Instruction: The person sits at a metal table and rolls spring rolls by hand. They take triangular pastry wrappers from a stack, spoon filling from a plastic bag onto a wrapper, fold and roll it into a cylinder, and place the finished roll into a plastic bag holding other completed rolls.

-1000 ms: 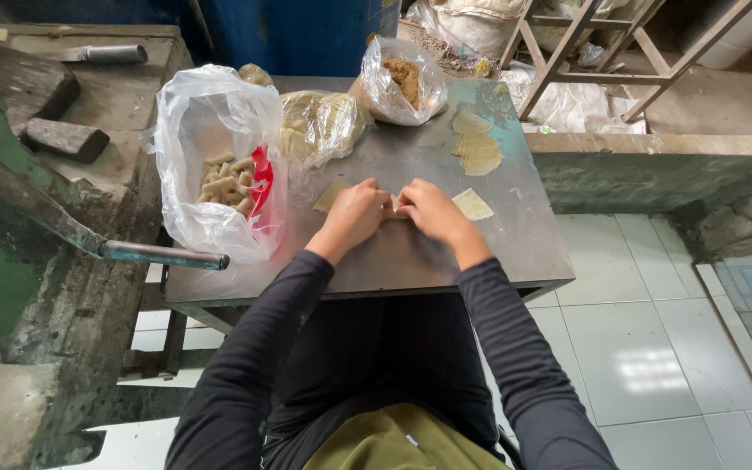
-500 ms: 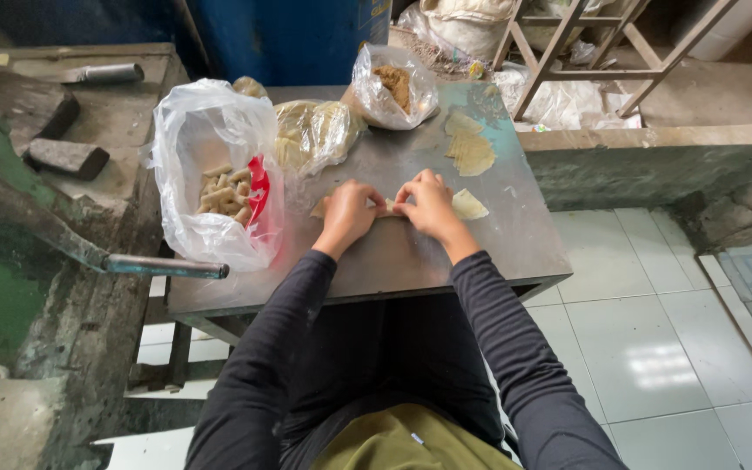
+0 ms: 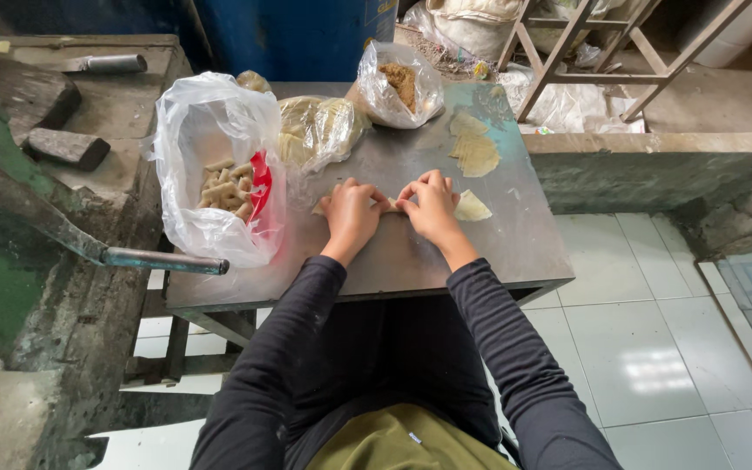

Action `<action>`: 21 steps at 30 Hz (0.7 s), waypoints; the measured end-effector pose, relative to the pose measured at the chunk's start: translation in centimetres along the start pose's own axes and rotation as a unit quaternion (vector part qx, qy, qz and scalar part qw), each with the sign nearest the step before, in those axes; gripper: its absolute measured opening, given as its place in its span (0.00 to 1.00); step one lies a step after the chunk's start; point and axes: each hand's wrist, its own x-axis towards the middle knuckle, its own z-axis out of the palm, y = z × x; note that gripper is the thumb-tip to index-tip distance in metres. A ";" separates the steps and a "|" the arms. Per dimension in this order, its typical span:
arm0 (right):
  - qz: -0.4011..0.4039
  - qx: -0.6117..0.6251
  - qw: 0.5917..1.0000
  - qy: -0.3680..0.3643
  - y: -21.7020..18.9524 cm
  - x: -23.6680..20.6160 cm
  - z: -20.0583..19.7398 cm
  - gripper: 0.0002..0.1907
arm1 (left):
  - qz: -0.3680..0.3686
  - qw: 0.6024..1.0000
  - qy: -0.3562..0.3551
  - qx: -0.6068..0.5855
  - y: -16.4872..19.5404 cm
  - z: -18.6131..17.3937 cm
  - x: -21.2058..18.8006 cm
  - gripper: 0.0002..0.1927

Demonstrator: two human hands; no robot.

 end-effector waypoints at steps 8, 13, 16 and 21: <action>0.057 -0.032 0.997 0.027 -2.0 -0.2 -0.7 0.04 | -0.071 0.997 -0.011 0.026 1.7 0.1 0.3 0.05; 0.070 -0.080 0.989 0.105 -3.6 1.7 1.2 0.07 | -0.108 0.990 0.062 0.068 2.5 1.5 2.5 0.16; 0.051 -0.069 0.988 0.129 -3.7 2.6 0.8 0.09 | -0.074 0.991 0.078 0.083 2.6 1.4 3.5 0.18; 0.002 -0.051 0.988 0.145 0.2 1.2 -3.5 0.12 | 0.015 0.998 0.018 0.063 1.4 0.6 4.0 0.14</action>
